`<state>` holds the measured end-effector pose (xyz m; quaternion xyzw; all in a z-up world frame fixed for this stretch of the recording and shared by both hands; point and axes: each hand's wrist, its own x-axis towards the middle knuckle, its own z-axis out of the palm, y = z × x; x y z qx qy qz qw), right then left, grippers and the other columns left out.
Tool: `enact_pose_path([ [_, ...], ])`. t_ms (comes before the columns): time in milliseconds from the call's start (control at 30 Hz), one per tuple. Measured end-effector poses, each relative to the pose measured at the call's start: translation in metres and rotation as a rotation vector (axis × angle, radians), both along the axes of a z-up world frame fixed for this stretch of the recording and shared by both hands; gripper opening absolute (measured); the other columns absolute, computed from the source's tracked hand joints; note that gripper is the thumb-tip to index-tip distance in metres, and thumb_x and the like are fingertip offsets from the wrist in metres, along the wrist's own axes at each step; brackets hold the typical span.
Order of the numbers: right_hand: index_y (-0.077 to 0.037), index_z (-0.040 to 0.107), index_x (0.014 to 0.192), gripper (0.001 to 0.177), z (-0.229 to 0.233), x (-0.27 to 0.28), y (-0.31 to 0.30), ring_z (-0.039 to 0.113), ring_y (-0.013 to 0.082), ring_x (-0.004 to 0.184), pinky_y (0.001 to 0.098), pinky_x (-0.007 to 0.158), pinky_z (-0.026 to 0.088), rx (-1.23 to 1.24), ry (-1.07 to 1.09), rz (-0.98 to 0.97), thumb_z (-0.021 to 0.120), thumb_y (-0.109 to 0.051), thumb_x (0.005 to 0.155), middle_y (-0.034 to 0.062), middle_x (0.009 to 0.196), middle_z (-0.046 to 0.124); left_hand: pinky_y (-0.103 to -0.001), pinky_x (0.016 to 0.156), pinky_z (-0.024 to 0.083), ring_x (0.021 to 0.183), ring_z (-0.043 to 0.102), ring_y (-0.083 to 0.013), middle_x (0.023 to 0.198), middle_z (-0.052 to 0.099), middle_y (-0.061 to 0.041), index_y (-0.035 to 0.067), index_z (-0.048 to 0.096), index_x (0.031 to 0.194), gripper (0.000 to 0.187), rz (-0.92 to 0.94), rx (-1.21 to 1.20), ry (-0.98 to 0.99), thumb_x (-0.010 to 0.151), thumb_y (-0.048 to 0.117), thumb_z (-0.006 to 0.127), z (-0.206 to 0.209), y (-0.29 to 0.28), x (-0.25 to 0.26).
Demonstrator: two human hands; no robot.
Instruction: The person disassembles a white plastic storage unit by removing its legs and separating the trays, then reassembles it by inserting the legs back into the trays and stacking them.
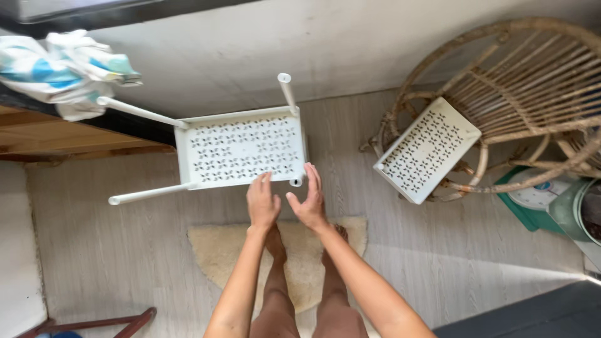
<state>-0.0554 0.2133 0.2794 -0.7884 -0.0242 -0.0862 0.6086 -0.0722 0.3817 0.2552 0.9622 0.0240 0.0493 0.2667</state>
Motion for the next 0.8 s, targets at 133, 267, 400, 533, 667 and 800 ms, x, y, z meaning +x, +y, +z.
enact_pose_path([
  [133, -0.003, 0.054, 0.119, 0.050, -0.005, 0.026, 0.075, 0.058, 0.0237, 0.111, 0.0389, 0.098, 0.048, 0.046, -0.053, -0.417, 0.083, -0.011, 0.079, 0.0122, 0.118, 0.060, -0.066, 0.111, 0.029, 0.145, 0.031, -0.0468, 0.161, 0.030, -0.017, 0.020, 0.034, 0.158, 0.068, -0.202, 0.262, 0.205, 0.093, 0.028, 0.057, -0.013, -0.005, 0.052],
  [267, -0.001, 0.051, 0.075, 0.036, -0.044, 0.052, 0.082, 0.043, 0.0134, 0.063, 0.0312, 0.057, 0.039, 0.288, 0.202, -0.739, 0.081, -0.017, 0.086, 0.0017, 0.068, 0.050, -0.080, 0.108, 0.017, 0.150, 0.014, -0.0503, 0.168, 0.014, -0.004, 0.042, 0.028, 0.156, 0.064, -0.334, 0.335, 0.452, 0.098, 0.031, 0.051, -0.042, -0.024, 0.083],
  [400, -0.001, 0.051, 0.061, 0.035, -0.059, 0.059, 0.057, 0.040, 0.0100, 0.056, 0.0303, 0.052, 0.031, 0.407, 0.230, -0.676, 0.067, -0.015, 0.088, -0.0027, 0.058, 0.048, -0.079, 0.110, 0.017, 0.151, 0.010, -0.0503, 0.171, 0.009, 0.000, 0.044, 0.028, 0.156, 0.067, -0.383, 0.421, 0.467, 0.098, 0.021, 0.052, -0.055, -0.031, 0.090],
  [533, -0.001, 0.056, 0.061, 0.025, -0.044, 0.045, 0.031, 0.045, 0.0110, 0.052, 0.0302, 0.051, 0.036, 0.188, 0.180, -0.350, 0.059, -0.013, 0.084, 0.0000, 0.055, 0.052, -0.079, 0.110, 0.016, 0.152, 0.008, -0.0509, 0.171, 0.007, -0.001, 0.043, 0.025, 0.158, 0.075, -0.430, 0.427, 0.511, 0.095, 0.017, 0.056, -0.049, -0.028, 0.086],
  [667, 0.002, 0.057, 0.068, 0.024, -0.033, 0.063, -0.008, 0.053, 0.0145, 0.056, 0.0314, 0.054, 0.044, -0.027, -0.015, 0.320, 0.063, -0.013, 0.086, 0.0061, 0.065, 0.056, -0.080, 0.110, 0.015, 0.152, 0.007, -0.0507, 0.171, 0.005, -0.001, 0.043, 0.024, 0.158, 0.075, -0.432, 0.402, 0.506, 0.096, 0.017, 0.057, -0.038, -0.028, 0.087],
  [800, 0.003, 0.049, 0.062, 0.034, -0.027, 0.094, -0.030, 0.039, 0.0196, 0.053, 0.0328, 0.052, 0.038, -0.175, 0.272, 0.711, 0.070, -0.012, 0.085, 0.0076, 0.058, 0.041, -0.078, 0.114, 0.013, 0.154, 0.001, -0.0490, 0.171, -0.002, 0.000, 0.043, 0.018, 0.159, 0.082, -0.452, 0.373, 0.666, 0.093, 0.023, 0.062, -0.034, -0.029, 0.095],
])
